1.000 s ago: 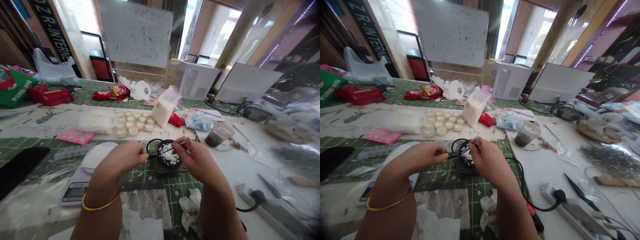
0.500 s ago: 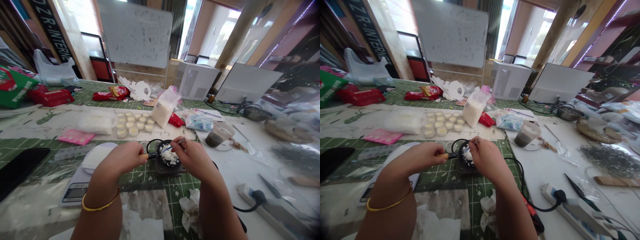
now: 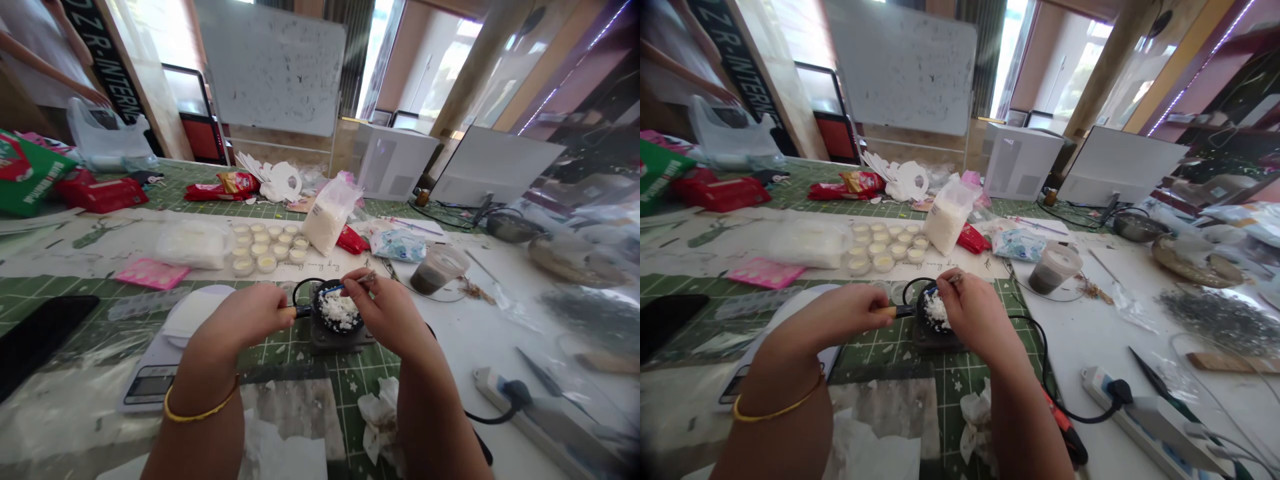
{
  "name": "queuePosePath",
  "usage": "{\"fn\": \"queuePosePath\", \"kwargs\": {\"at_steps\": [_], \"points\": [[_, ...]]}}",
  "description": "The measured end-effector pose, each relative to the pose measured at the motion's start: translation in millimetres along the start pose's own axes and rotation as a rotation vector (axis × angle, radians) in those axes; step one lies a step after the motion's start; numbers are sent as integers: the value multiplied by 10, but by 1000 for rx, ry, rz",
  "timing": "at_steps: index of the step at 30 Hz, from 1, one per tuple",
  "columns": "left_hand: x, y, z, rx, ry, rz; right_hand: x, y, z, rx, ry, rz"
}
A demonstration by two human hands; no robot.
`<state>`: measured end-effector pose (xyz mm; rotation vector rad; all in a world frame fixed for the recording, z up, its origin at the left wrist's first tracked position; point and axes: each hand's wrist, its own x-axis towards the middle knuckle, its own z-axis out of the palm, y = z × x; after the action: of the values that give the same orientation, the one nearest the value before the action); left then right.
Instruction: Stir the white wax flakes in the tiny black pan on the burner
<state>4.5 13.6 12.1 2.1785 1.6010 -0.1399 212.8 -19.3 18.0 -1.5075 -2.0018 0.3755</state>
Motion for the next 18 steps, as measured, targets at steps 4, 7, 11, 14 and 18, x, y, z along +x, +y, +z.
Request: {"fn": "queuePosePath", "kwargs": {"at_steps": [4,7,11,14,18], "points": [[5,-1,1,-5,2,-2,6,15,2,-69,-45,32],[6,-2,-2,0,0,-8,9,30,-2,-60,20,43],[9,-2,-3,-17,-2,-6,19,53,1,-82,-25,47],[9,0,-1,-14,-2,-2,30,77,-10,-91,-9,64],[4,-10,7,-12,0,-18,50,96,-14,-57,25,76]]}}
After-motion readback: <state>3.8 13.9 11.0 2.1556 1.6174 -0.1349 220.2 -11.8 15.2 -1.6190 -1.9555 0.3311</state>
